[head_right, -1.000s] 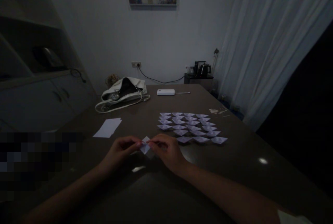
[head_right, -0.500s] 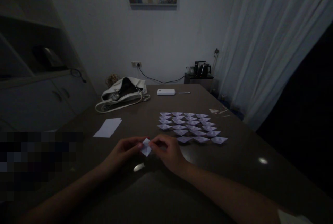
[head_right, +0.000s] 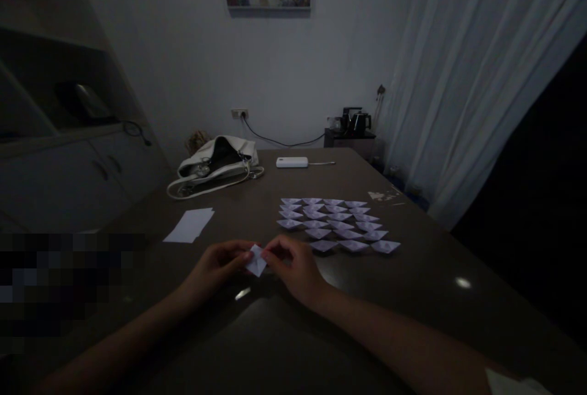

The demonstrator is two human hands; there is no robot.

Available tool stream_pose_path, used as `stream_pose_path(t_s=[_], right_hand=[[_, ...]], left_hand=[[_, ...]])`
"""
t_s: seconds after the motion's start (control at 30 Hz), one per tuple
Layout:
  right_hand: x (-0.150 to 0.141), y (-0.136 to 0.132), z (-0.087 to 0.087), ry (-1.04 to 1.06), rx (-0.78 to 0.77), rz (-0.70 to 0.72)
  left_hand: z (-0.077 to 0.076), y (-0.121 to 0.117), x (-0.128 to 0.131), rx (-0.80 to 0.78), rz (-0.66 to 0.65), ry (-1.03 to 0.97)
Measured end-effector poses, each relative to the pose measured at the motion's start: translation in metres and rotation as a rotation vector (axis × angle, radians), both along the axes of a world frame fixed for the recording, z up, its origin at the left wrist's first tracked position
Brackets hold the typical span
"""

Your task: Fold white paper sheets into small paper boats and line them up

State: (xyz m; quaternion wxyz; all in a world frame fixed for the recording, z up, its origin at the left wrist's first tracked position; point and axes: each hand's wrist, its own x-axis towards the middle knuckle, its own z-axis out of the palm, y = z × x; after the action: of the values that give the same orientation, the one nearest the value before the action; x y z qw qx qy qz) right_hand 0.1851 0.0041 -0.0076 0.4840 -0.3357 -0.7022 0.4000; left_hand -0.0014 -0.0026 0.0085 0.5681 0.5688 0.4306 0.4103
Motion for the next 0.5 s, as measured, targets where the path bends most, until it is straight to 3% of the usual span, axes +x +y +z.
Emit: stream_pose_path(t_s=[0.5], right_hand=[[-0.0007, 0.0004, -0.0009, 0.03, 0.015, 0.021]], left_hand=[[0.0005, -0.0011, 0.0011, 0.039, 0.004, 0.041]])
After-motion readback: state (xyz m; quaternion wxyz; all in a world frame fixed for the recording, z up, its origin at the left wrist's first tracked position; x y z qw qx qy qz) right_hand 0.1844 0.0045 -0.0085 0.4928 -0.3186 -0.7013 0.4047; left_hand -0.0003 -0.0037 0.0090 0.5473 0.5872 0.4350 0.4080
